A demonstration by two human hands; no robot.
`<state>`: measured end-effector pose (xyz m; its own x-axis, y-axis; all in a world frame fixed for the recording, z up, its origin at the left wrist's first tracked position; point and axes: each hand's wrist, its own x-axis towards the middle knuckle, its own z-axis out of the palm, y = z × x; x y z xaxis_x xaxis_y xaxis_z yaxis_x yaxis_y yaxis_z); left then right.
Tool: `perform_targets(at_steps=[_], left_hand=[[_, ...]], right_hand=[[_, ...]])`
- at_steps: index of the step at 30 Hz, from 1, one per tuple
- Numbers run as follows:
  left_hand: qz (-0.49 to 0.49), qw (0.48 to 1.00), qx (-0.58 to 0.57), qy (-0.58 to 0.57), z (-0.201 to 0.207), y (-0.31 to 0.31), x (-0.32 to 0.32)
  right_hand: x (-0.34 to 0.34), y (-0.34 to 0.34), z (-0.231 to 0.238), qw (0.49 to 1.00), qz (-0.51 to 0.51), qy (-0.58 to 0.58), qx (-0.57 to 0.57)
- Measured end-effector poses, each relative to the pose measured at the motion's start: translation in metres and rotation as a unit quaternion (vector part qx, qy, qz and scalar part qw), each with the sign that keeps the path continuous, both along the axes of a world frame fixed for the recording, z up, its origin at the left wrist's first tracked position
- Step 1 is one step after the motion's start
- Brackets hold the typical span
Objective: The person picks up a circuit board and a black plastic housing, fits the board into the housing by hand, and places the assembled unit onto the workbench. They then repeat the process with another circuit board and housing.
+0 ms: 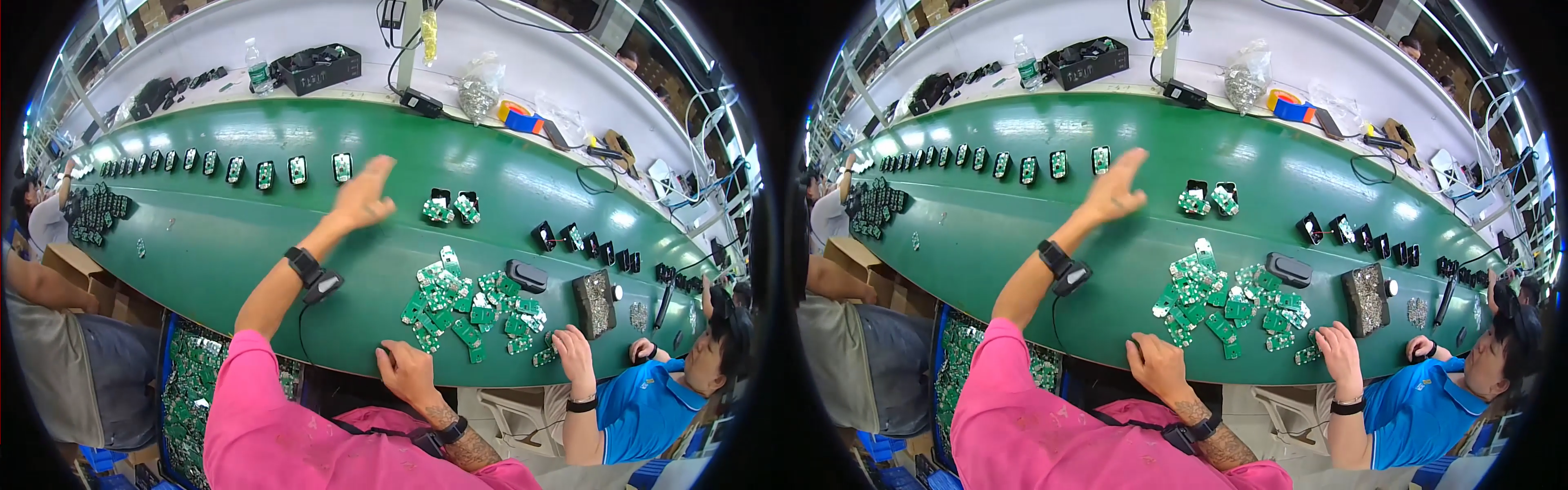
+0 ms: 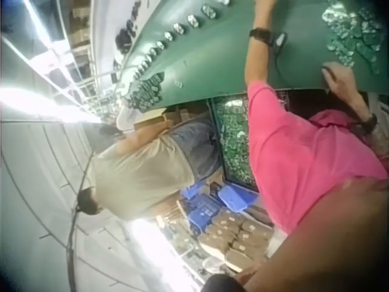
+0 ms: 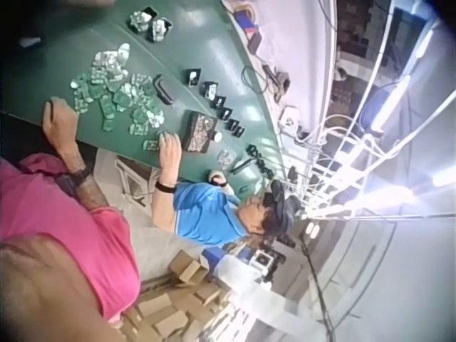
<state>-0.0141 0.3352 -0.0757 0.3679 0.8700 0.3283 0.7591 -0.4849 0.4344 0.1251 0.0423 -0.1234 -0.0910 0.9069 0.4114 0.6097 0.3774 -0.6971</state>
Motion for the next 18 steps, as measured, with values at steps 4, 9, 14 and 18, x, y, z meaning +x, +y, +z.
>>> perform_targets(at_steps=[4, 9, 14, 18], left_hand=[[-0.131, 0.986, -0.102, 0.027, -0.001, -0.005, 0.049], [-0.190, 0.979, -0.066, -0.014, -0.024, 0.017, 0.067], [-0.210, 0.966, -0.071, -0.134, -0.001, -0.032, 0.047], [-0.229, 0.950, -0.046, -0.208, 0.013, -0.118, 0.017]], right_hand=[[0.000, -0.001, 0.002, 1.000, 0.000, -0.005, 0.010], [-0.002, -0.003, 0.007, 1.000, -0.011, 0.019, -0.019], [0.029, 0.016, 0.050, 0.992, -0.093, 0.081, -0.032], [0.053, 0.058, 0.079, 0.986, -0.155, 0.025, -0.048]])
